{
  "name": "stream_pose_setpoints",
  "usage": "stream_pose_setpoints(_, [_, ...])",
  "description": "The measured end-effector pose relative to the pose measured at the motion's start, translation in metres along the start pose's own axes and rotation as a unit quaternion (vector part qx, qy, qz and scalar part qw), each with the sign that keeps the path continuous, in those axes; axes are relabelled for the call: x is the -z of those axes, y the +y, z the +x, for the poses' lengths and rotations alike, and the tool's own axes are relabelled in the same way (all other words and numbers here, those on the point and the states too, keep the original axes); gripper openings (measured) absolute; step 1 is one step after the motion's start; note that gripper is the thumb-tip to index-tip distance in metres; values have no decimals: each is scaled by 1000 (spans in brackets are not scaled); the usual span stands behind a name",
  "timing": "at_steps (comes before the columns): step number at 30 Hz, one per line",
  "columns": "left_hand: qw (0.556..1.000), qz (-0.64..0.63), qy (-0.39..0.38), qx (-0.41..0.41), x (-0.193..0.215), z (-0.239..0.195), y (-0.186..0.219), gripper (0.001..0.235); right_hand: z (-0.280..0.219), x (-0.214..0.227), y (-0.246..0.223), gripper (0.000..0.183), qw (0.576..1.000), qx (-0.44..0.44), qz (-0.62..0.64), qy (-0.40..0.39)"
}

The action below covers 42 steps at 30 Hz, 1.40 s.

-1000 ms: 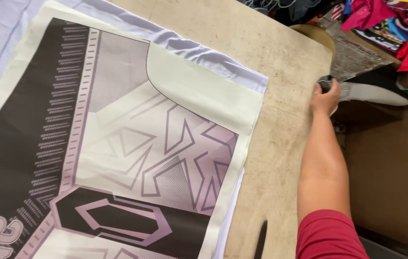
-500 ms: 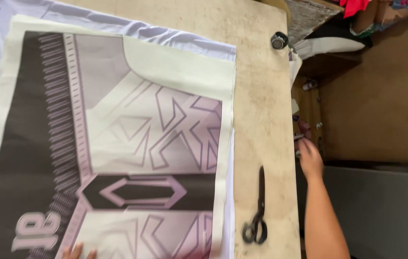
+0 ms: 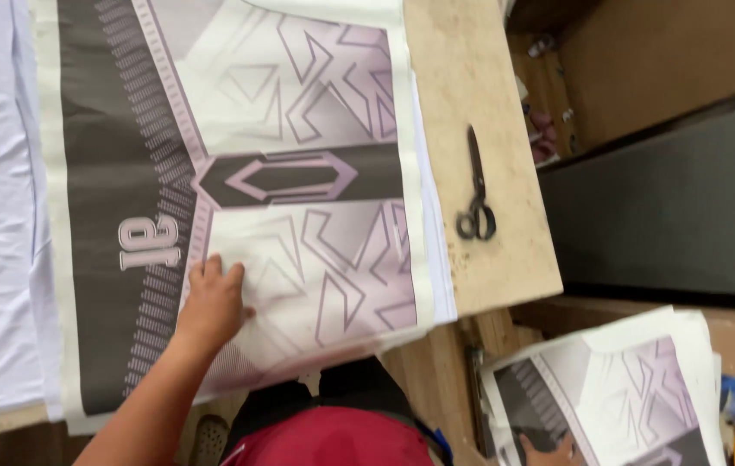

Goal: Aligning a paper pattern on a layer of fabric and cutting the fabric to shape using industrial scissors.

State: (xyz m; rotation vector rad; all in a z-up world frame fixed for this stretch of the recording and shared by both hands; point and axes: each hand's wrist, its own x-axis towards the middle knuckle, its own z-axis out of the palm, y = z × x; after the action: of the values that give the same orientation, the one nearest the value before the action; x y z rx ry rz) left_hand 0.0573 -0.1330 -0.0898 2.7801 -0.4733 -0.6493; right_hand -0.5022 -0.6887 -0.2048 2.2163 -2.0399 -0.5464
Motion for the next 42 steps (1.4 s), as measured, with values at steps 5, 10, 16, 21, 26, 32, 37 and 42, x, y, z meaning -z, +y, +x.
stream_pose_setpoints(5, [995,-55,-68,45,36,-9,23,55,-56,55,-12,135,993,96,-45,-54])
stream_pose_setpoints(10, [997,-51,-52,30,27,-9,14,63,-47,19,9,106,971,164,-157,-69])
stream_pose_setpoints(16, [998,-33,-37,28,19,-6,11,70,-32,1,31,84,959,269,-91,6])
stream_pose_setpoints(21, [997,-44,-46,47,29,-15,20,76,-38,-14,35,89,946,285,-154,10])
stream_pose_setpoints(26, [997,-43,-40,47,18,-10,14,79,-44,-18,53,60,943,329,-42,34])
stream_pose_setpoints(32, [997,-37,-57,37,22,-13,13,75,-53,-15,69,30,948,289,97,88])
stream_pose_setpoints(37, [998,-29,-41,31,16,-8,9,60,-63,-13,66,55,967,250,-51,14])
stream_pose_setpoints(42, [997,-46,-52,23,25,-10,12,62,-59,-20,71,37,962,233,59,133])
